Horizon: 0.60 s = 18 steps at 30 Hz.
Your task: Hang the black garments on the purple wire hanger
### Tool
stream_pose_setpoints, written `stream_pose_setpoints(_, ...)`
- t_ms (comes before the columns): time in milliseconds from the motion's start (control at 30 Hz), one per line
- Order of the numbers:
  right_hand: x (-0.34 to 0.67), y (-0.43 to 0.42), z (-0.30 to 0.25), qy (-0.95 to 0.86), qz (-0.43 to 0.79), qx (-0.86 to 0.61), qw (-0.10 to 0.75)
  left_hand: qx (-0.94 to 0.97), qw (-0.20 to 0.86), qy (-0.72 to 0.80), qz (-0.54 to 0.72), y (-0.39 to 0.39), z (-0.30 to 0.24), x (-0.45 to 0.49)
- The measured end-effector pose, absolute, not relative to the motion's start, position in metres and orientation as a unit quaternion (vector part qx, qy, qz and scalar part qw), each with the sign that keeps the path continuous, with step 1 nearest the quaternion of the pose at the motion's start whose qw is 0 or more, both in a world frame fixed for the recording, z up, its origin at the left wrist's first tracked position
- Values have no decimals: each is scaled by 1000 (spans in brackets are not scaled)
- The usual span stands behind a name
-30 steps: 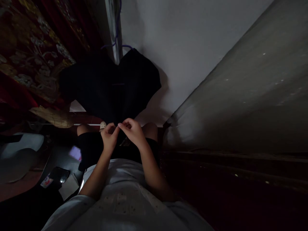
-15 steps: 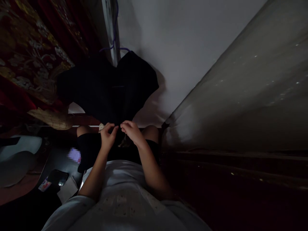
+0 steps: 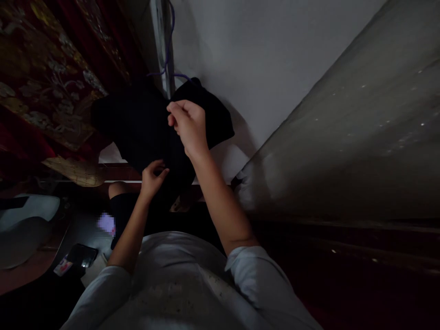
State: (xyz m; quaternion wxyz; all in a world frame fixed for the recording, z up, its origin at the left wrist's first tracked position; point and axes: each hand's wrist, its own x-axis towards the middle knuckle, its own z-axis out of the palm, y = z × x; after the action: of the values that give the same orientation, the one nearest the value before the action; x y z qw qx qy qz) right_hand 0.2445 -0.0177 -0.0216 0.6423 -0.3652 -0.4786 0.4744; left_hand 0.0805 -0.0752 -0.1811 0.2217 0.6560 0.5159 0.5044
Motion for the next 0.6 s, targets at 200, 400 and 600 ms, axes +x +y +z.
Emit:
stream_pose_setpoints(200, 270, -14, -36, -496, 431, -394, 642, 758, 48, 346, 551, -38, -57, 95)
stream_pose_setpoints(400, 261, 1, -37, -559, 330, -372, 663, 816, -10, 297, 496, 11, -16, 111)
stream_pose_setpoints(600, 234, 3, -81, -566, 326, -448, 611, 756, -20, 331, 564, -3, -16, 101)
